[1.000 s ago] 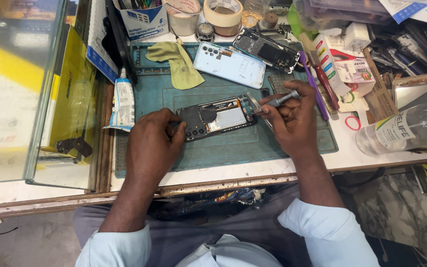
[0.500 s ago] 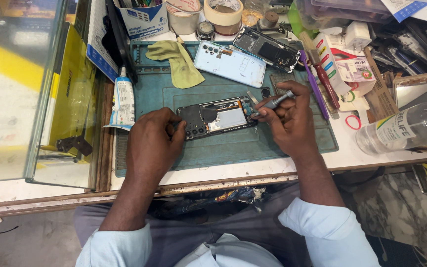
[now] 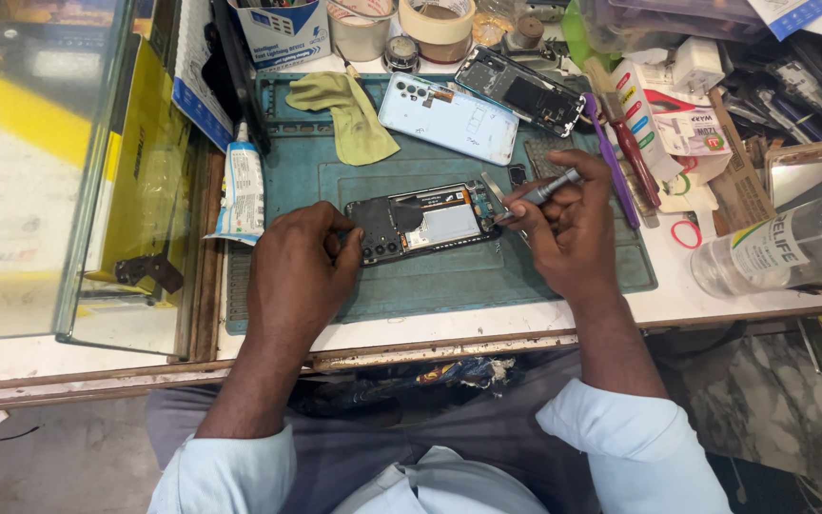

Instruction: The person uses a screwdriver to remove and install several small screws on the internal chassis of a disassembled mobile phone on a repair bench.

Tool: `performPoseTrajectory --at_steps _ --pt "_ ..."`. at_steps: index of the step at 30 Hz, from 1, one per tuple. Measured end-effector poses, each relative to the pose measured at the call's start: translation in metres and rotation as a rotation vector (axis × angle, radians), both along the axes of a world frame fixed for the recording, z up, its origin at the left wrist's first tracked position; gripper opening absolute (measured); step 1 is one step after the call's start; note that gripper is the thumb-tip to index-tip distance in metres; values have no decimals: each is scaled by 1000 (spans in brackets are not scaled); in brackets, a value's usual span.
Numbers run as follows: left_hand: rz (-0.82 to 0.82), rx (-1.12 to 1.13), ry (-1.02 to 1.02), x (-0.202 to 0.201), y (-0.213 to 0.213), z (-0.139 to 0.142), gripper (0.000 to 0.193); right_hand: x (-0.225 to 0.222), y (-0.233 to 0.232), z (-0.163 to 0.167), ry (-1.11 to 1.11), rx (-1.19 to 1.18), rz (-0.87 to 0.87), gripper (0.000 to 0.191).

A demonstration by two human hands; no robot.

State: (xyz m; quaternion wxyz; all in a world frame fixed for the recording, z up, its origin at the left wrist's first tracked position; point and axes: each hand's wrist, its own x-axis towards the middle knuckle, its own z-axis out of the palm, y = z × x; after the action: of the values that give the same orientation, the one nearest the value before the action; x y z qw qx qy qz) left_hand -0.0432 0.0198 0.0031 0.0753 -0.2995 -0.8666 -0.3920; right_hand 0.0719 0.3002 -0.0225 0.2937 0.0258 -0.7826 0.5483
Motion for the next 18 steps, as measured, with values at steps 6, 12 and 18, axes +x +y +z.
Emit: performPoseTrajectory --at_steps 6,12,18 --pt "-29 76 59 0 -1 -1 8 1 -1 2 19 -46 -6 56" --pt "-20 102 40 0 -2 -1 5 1 0 0 28 -48 -7 56" --pt "-16 127 -9 1 -3 1 10 2 1 1 43 -18 -19 56"
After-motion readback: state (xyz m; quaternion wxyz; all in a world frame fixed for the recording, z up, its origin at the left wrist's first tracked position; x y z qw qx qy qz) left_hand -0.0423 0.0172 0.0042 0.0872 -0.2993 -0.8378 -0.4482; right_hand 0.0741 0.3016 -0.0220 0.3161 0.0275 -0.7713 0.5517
